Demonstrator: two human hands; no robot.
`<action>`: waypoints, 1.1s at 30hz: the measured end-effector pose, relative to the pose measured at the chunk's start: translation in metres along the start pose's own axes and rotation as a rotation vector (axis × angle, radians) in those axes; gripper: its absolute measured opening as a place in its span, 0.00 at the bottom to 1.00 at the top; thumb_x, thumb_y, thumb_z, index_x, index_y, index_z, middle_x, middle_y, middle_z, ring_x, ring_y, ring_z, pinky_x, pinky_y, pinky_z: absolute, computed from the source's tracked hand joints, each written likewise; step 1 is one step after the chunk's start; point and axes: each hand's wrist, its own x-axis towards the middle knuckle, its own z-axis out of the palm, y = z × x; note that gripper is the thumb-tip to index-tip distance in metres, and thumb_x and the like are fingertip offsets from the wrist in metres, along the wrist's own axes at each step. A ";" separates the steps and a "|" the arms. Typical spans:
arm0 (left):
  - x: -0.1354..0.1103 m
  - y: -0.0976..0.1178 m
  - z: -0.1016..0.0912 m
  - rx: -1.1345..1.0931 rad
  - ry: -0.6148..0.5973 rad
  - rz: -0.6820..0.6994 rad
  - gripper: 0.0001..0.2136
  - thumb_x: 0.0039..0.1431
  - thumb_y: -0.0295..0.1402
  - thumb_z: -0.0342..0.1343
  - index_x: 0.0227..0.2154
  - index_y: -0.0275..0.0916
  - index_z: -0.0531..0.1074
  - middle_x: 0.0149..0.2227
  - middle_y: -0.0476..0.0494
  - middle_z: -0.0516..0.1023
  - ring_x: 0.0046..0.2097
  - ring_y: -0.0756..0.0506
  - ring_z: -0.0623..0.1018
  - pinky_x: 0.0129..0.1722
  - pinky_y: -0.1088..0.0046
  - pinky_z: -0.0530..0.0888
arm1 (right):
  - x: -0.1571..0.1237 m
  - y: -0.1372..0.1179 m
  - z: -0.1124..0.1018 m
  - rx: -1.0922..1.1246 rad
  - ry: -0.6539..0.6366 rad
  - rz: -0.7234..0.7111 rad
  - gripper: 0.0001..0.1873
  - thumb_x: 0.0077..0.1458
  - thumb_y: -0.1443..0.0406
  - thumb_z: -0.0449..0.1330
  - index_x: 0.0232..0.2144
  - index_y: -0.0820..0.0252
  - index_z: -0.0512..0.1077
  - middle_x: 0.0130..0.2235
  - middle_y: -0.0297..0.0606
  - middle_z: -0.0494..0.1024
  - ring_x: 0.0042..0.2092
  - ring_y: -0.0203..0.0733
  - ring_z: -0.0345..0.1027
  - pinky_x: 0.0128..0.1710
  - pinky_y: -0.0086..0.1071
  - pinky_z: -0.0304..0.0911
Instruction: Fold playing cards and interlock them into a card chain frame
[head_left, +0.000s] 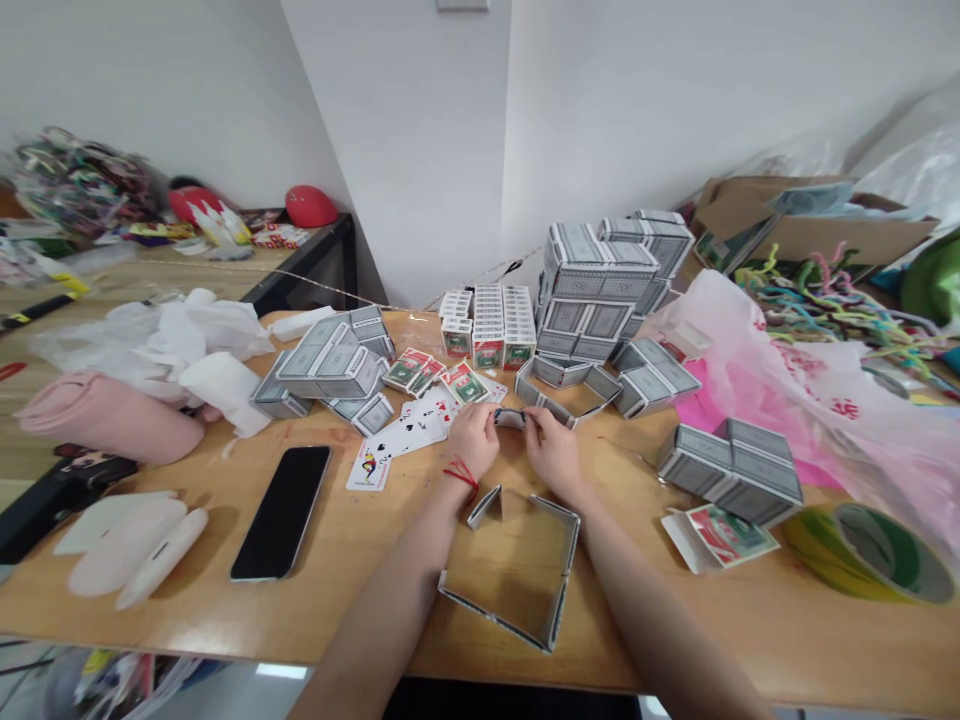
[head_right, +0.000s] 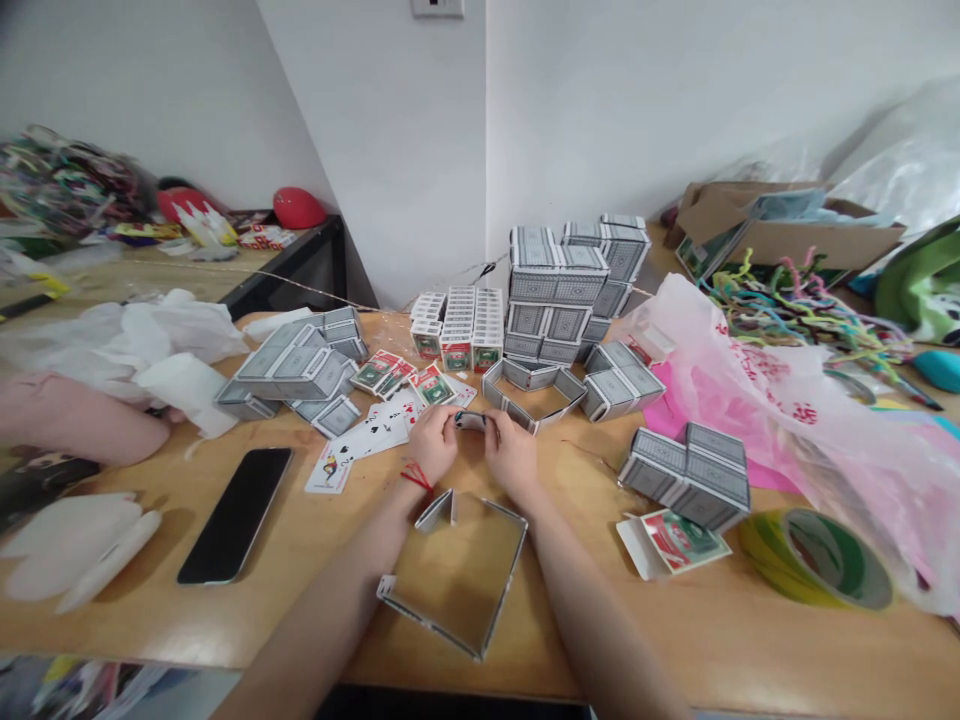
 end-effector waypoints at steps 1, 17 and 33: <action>0.000 0.000 0.000 -0.006 -0.003 0.005 0.09 0.53 0.22 0.45 0.33 0.38 0.67 0.32 0.45 0.73 0.37 0.47 0.72 0.37 0.68 0.70 | 0.000 -0.001 -0.001 0.009 0.014 -0.004 0.11 0.55 0.65 0.48 0.37 0.58 0.69 0.32 0.37 0.77 0.30 0.38 0.70 0.31 0.29 0.64; 0.004 0.004 -0.006 -0.116 0.007 0.043 0.05 0.54 0.28 0.49 0.28 0.38 0.69 0.30 0.45 0.74 0.36 0.48 0.72 0.37 0.68 0.70 | 0.003 -0.005 -0.005 0.024 0.059 -0.018 0.11 0.55 0.64 0.49 0.31 0.58 0.71 0.31 0.37 0.77 0.32 0.37 0.70 0.33 0.29 0.63; 0.001 0.005 -0.009 -0.108 -0.012 0.105 0.07 0.53 0.26 0.49 0.32 0.38 0.70 0.33 0.45 0.75 0.37 0.48 0.73 0.40 0.68 0.71 | 0.003 -0.001 -0.004 -0.090 0.100 -0.018 0.12 0.56 0.63 0.49 0.31 0.59 0.72 0.31 0.38 0.78 0.31 0.38 0.70 0.32 0.29 0.62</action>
